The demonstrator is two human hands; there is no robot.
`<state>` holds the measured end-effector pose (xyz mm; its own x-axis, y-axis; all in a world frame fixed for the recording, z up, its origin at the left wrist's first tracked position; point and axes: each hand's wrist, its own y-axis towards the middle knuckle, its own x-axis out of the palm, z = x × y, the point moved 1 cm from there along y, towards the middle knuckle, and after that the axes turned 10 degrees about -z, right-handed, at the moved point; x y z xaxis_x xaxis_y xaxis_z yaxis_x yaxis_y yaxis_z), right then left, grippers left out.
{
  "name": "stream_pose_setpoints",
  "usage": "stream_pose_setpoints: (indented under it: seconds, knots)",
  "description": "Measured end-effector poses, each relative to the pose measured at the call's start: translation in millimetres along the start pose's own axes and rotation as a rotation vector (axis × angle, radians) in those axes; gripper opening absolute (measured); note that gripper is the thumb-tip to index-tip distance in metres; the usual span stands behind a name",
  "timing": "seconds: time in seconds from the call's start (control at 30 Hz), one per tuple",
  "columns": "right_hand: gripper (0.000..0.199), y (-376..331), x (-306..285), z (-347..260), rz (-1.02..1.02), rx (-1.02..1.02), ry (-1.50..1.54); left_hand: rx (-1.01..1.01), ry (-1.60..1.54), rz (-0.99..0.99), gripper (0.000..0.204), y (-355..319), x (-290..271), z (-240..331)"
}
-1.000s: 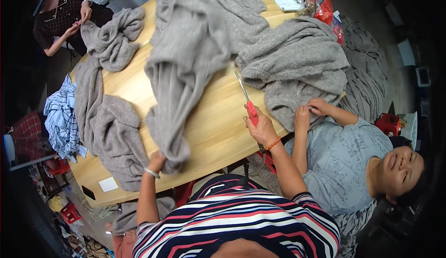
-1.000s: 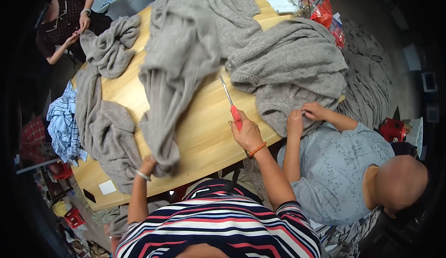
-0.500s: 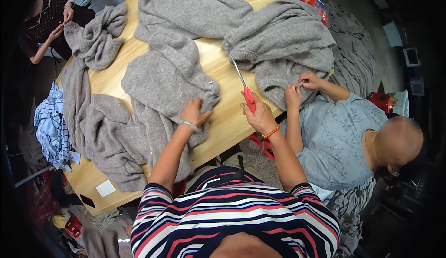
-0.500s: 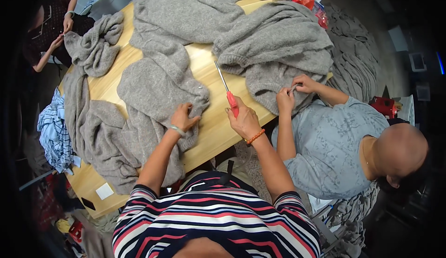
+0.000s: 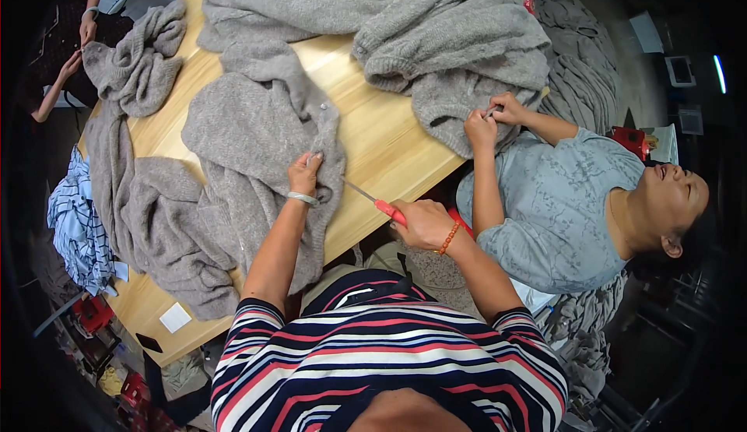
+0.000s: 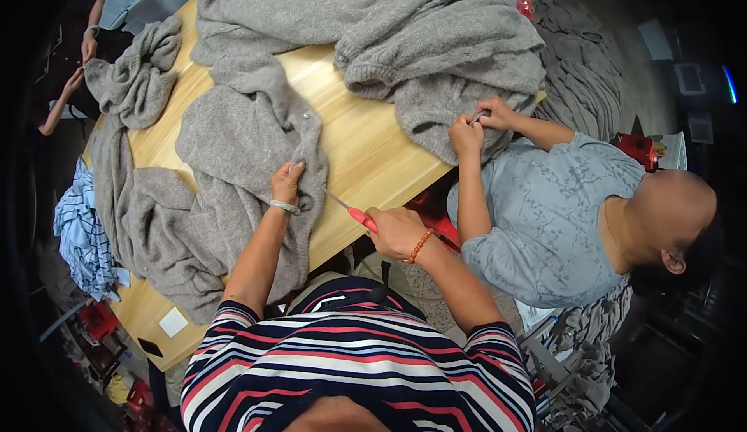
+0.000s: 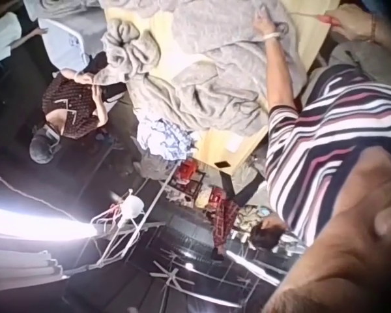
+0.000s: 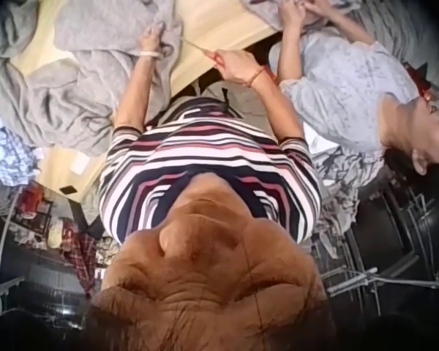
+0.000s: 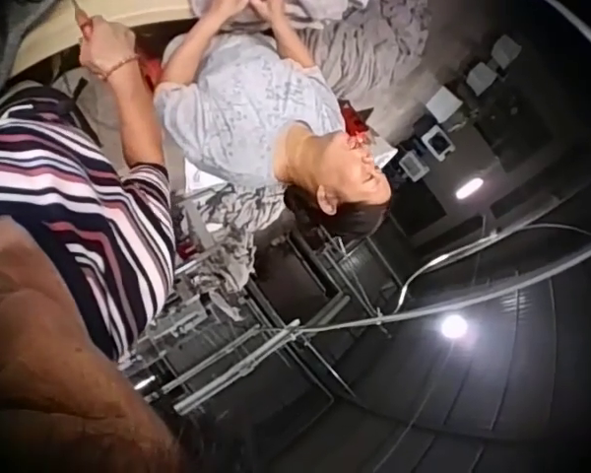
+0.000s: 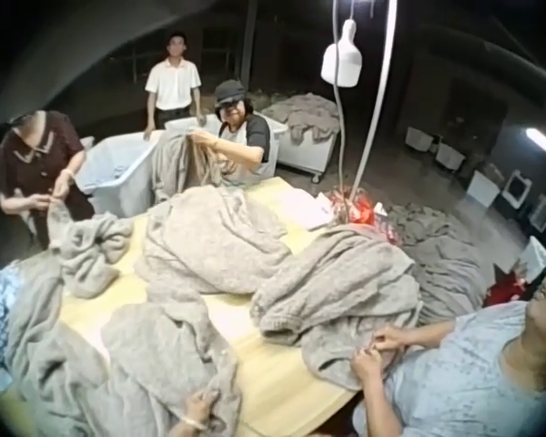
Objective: Trim excess threads and loose fibers from fabric items using scissors.
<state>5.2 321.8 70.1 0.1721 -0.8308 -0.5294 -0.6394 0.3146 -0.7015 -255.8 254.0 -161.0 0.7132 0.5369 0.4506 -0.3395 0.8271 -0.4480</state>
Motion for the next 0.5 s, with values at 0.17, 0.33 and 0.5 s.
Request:
stream_pose_setpoints:
  seconds: [0.17, 0.33, 0.5]
  knots:
    - [0.034, -8.8, 3.1, -9.6, -0.087, -0.103, -0.031, 0.007, -0.053, -0.098, 0.021, -27.4, 5.3, 4.6]
    - [0.026, -11.2, -2.0, -3.6, 0.136, -0.002, 0.015, 0.012, 0.086, -0.195, 0.022, -79.8, 25.1, 31.1]
    - [0.027, -5.7, 7.6, -11.4, 0.088, -0.02, -0.054, -0.035, -0.099, -0.181, 0.025, -61.2, 26.8, 31.2]
